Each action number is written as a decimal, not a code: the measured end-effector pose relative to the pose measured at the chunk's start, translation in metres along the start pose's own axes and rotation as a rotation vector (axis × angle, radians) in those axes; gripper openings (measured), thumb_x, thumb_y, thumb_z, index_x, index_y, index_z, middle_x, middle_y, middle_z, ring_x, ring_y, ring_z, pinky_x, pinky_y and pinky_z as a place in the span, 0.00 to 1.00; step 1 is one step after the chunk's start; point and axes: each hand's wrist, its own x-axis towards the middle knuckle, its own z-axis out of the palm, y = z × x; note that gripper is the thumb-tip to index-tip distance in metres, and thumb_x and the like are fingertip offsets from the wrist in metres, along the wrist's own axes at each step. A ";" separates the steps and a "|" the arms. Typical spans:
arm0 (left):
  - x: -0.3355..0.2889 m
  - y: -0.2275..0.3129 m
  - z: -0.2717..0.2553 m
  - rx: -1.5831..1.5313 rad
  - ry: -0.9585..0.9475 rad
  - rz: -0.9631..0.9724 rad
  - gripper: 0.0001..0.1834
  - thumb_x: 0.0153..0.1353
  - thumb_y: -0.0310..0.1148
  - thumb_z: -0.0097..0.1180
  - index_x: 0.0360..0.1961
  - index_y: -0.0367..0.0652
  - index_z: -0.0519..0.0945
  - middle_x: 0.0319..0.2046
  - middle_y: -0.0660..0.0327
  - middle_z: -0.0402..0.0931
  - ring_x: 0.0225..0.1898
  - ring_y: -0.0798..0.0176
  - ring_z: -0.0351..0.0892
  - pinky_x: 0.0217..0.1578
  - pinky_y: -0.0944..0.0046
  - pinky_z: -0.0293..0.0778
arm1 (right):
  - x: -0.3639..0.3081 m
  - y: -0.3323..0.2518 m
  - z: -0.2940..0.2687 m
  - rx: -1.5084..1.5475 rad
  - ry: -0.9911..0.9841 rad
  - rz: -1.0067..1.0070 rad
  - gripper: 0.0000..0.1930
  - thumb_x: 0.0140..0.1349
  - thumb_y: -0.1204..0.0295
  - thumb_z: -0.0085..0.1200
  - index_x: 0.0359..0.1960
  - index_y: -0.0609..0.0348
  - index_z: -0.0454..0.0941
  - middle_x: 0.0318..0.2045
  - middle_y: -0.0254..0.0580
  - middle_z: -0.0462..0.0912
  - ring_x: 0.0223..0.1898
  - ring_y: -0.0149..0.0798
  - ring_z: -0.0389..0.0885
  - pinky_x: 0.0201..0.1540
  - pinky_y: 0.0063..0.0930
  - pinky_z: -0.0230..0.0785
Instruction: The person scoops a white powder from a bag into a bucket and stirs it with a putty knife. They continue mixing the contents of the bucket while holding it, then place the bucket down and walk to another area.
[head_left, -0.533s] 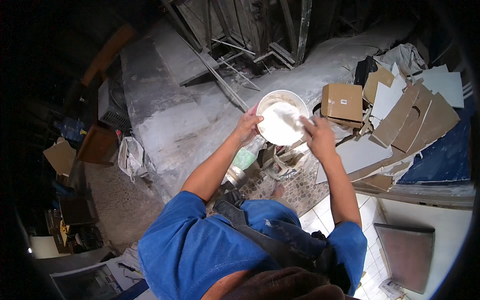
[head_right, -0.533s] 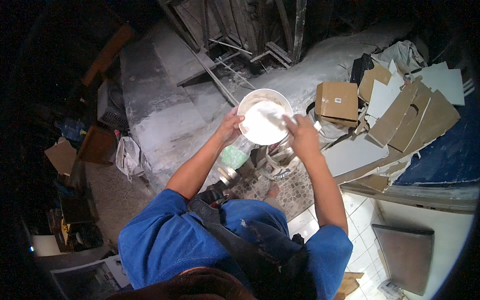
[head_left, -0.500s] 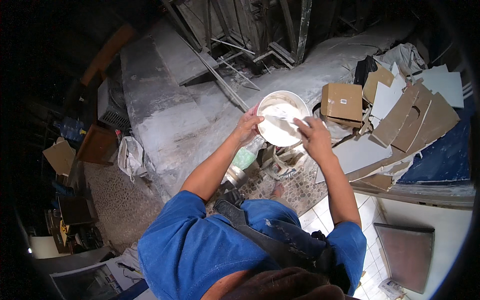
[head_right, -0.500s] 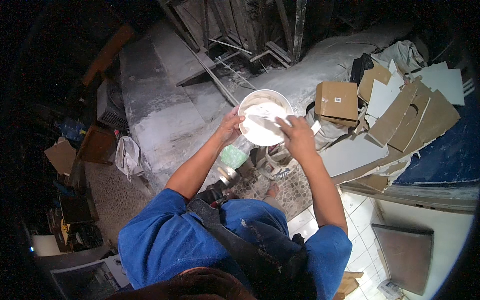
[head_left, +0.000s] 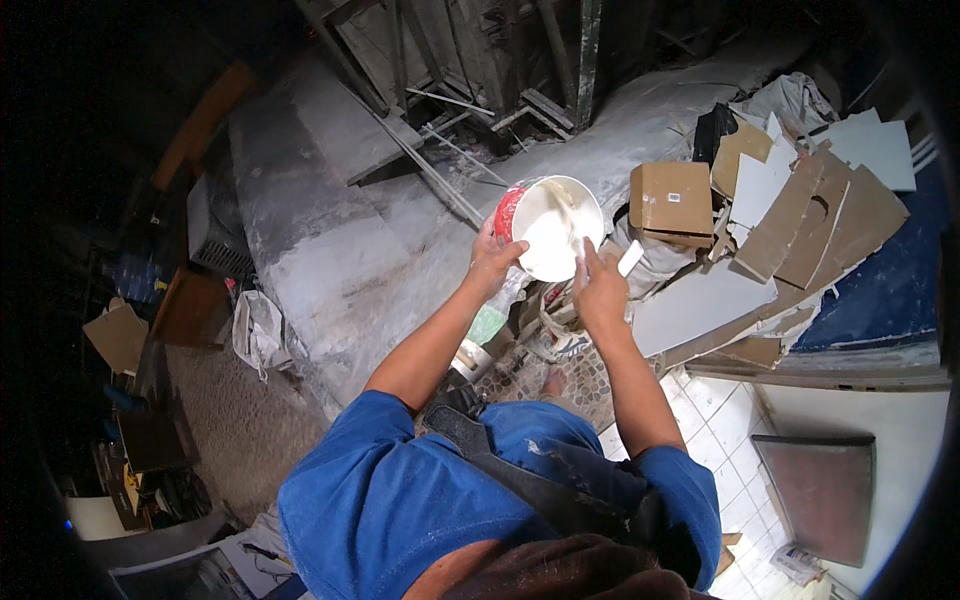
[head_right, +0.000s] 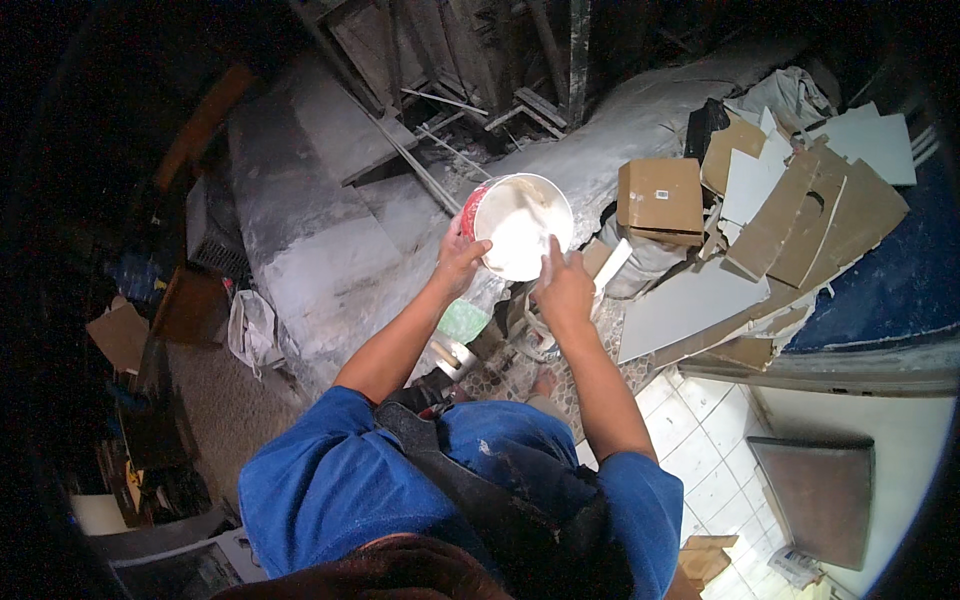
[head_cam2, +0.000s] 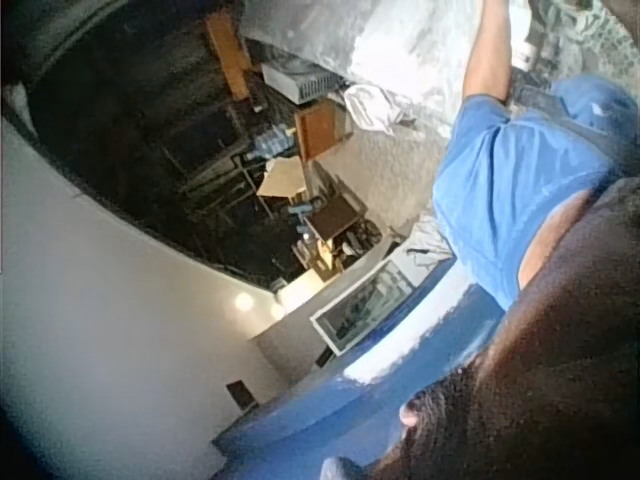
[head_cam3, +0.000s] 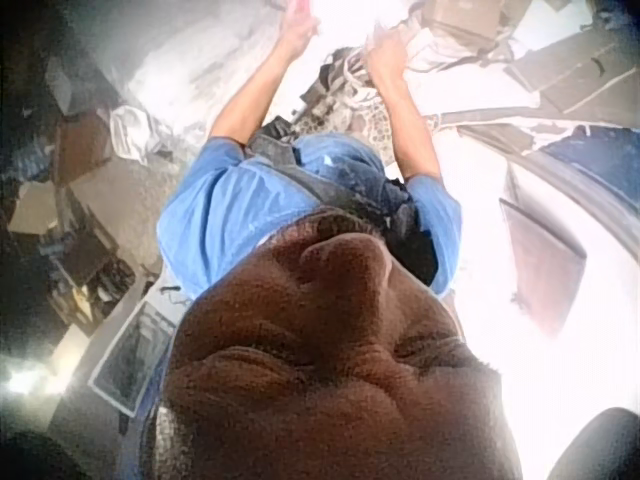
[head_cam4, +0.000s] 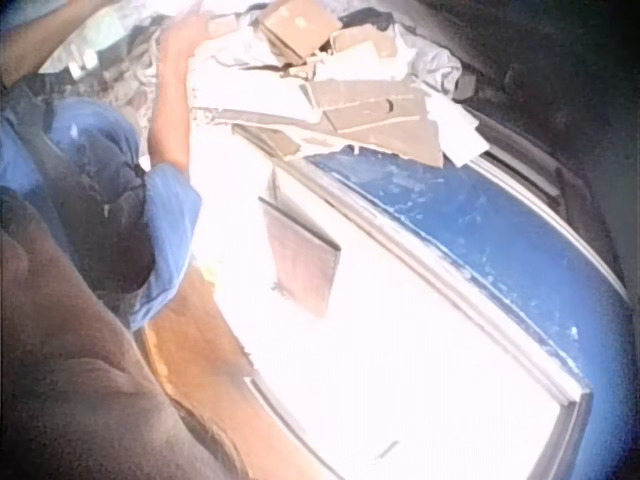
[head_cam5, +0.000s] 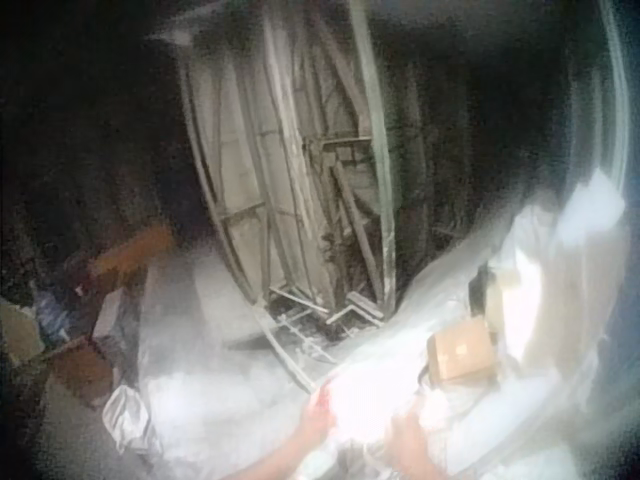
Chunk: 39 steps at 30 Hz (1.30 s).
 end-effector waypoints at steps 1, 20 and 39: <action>-0.001 -0.004 0.001 0.003 0.010 0.026 0.47 0.55 0.20 0.66 0.74 0.37 0.56 0.62 0.54 0.74 0.60 0.59 0.77 0.60 0.57 0.76 | 0.000 -0.004 0.002 0.026 0.064 -0.086 0.22 0.70 0.66 0.54 0.65 0.50 0.76 0.40 0.59 0.79 0.35 0.60 0.84 0.38 0.52 0.78; -0.002 0.002 0.011 0.018 -0.008 0.053 0.47 0.55 0.22 0.66 0.74 0.38 0.54 0.64 0.54 0.70 0.63 0.59 0.74 0.62 0.58 0.75 | 0.010 -0.005 0.003 0.039 0.009 0.085 0.22 0.67 0.66 0.57 0.63 0.51 0.79 0.40 0.59 0.81 0.39 0.61 0.83 0.45 0.51 0.77; -0.006 0.027 -0.023 0.222 -0.016 -0.369 0.39 0.62 0.38 0.63 0.72 0.45 0.62 0.58 0.57 0.77 0.55 0.56 0.82 0.52 0.46 0.83 | 0.015 0.017 -0.008 -0.105 -0.101 -0.203 0.24 0.66 0.68 0.59 0.65 0.41 0.78 0.41 0.58 0.84 0.40 0.53 0.86 0.41 0.45 0.79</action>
